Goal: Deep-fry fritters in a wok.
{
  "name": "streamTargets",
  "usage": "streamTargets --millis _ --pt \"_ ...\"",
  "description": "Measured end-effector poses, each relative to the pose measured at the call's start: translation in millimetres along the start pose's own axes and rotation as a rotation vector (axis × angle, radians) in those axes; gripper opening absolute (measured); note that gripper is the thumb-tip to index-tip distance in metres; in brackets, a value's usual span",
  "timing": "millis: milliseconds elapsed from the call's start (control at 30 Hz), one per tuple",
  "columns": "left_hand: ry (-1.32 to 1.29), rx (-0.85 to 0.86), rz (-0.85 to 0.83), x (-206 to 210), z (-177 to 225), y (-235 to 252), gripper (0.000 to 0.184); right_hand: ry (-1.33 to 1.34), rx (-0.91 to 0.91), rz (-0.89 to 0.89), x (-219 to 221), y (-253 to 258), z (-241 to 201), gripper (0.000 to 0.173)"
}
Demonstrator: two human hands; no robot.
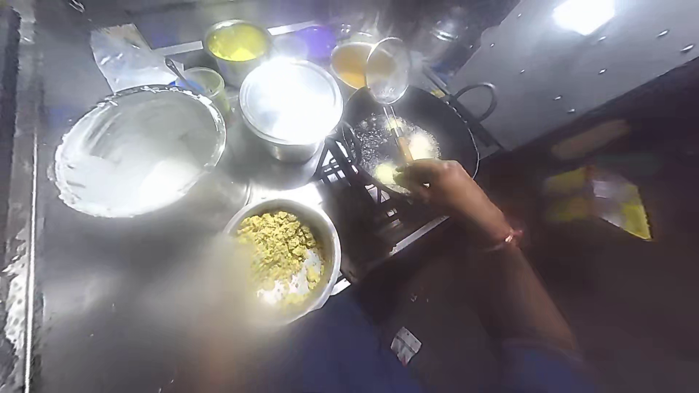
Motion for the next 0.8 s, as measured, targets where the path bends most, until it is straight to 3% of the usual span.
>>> streamTargets --millis 100,233,367,467,633,700,800 --pt "0.025 0.002 0.049 5.5 4.2 0.8 0.064 -0.011 0.106 -0.072 10.3 21.0 30.3 0.009" --pt "0.032 0.032 -0.083 -20.9 -6.7 8.4 0.062 0.026 0.244 -0.195 36.8 60.6 49.2 0.014" --pt "0.053 0.063 -0.001 -7.4 9.5 8.4 0.063 -0.02 0.219 -0.277 71.8 90.0 54.0 0.014" --pt "0.049 0.125 0.009 -17.1 14.4 2.7 0.062 0.028 0.143 -0.118 43.5 68.3 28.1 0.012" --pt "0.155 0.103 0.192 -45.4 19.5 -5.4 0.089 0.174 0.064 0.271 -33.6 1.3 -18.6 0.027" --pt "0.181 0.115 0.222 -52.3 23.3 -6.3 0.091 0.429 -0.095 0.313 -17.8 -9.2 -48.9 0.028" --pt "0.208 0.126 0.234 -49.3 24.6 -3.9 0.087 0.529 -0.197 0.032 77.7 5.4 -100.9 0.026"
Point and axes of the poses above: each hand's wrist, its own y-axis towards the middle knuckle, its own x-axis out of the palm, z = x × y, the point moved 9 cm from there along y, towards the middle knuckle, and after that the axes turned 4 degrees about -z, right-handed, at the moved point
